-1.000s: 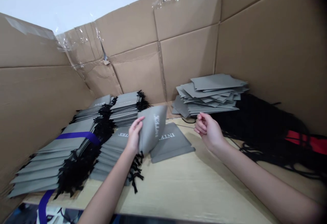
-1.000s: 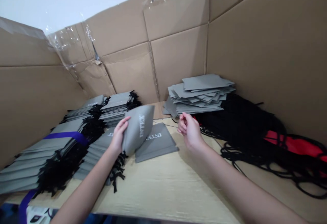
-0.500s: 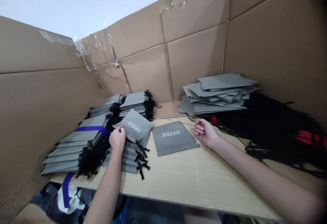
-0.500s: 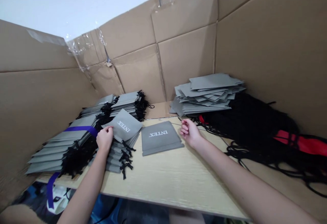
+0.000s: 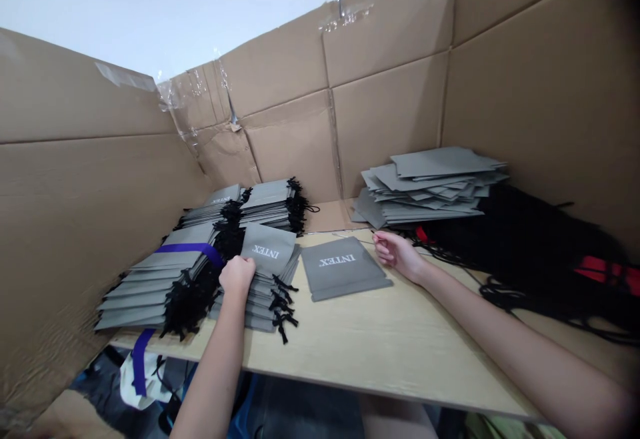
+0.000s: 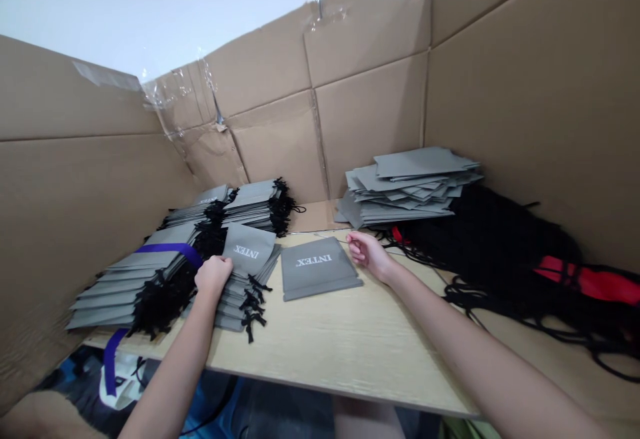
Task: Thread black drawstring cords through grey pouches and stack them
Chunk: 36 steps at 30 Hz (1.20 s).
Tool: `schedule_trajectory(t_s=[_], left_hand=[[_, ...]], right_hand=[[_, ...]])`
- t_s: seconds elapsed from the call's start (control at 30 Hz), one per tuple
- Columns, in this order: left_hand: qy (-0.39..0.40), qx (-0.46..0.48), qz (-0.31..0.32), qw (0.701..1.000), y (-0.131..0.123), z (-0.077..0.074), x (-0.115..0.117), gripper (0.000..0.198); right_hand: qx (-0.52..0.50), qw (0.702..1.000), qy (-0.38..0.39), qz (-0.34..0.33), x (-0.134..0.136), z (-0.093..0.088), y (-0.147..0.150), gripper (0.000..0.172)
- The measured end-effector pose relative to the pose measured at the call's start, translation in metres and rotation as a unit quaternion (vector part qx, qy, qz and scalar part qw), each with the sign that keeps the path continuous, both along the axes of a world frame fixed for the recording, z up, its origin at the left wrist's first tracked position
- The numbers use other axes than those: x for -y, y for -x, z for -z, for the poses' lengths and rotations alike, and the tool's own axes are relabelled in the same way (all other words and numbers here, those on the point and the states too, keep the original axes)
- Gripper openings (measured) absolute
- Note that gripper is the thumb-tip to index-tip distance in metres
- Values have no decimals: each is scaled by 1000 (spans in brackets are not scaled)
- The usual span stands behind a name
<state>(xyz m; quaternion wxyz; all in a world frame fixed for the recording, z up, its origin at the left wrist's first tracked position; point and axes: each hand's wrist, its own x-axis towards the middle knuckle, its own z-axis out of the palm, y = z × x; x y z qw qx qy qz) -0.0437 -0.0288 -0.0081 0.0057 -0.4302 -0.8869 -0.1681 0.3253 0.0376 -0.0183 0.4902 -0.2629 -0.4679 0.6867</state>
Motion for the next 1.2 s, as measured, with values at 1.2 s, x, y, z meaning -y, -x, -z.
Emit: schedule_trajectory(t_s=[1.2], left_hand=[[28, -95, 256, 961, -49, 9, 0, 32]], right_hand=[[-70, 993, 64, -68, -12, 7, -25, 26]])
